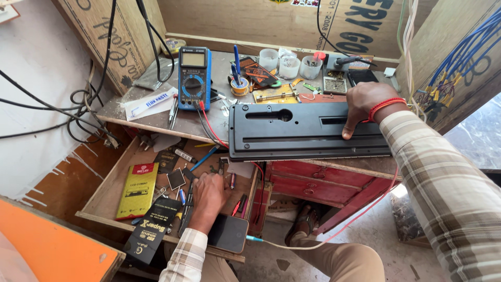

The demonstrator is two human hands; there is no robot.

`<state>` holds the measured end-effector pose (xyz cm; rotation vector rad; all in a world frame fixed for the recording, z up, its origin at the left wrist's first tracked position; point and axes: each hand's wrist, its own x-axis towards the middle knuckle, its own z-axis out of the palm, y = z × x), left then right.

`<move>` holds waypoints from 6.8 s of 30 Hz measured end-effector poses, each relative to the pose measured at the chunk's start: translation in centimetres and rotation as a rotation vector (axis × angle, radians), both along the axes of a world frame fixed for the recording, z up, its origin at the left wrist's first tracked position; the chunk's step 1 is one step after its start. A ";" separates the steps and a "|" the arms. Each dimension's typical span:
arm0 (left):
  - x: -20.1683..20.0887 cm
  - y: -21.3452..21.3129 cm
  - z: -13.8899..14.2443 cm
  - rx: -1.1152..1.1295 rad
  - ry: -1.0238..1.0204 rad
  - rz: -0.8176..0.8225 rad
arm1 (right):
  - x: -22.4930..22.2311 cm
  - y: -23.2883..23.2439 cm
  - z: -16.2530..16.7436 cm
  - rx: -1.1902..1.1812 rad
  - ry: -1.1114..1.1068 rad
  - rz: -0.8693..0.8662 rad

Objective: The person works on a disassembled keyboard at a cluttered electronics workbench. They use a multimeter to probe the keyboard's circuit board, then use a small tool to adjust components. Finally, they place the keyboard's outer casing back over the internal assembly.

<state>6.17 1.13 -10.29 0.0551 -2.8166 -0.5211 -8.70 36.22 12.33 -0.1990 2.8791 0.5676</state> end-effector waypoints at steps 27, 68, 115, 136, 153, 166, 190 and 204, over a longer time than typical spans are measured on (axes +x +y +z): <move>1.6 1.0 6.7 0.568 0.286 -0.017 | 1.0 0.1 0.4 0.013 0.010 0.027; -2.4 9.0 15.7 0.013 0.850 -0.587 | 9.4 -6.5 -1.0 -1.514 -0.190 -0.024; -4.4 1.6 9.0 0.132 0.432 -0.556 | 11.6 -10.1 -9.0 -0.799 0.414 0.829; -4.8 1.7 8.6 0.168 0.399 -0.521 | 12.1 -12.0 -7.6 -1.037 0.363 0.501; -4.3 1.9 9.3 0.153 0.349 -0.498 | 7.4 -9.9 -6.1 -1.690 0.561 0.649; -4.9 1.7 8.7 0.153 0.349 -0.530 | 8.1 -8.4 -7.3 -1.567 0.496 0.661; -4.8 1.9 8.1 0.172 0.352 -0.507 | 11.0 -10.8 -7.9 -1.593 0.221 0.678; -4.5 1.7 7.9 0.171 0.359 -0.510 | 10.9 -10.8 -8.6 -1.596 0.203 0.648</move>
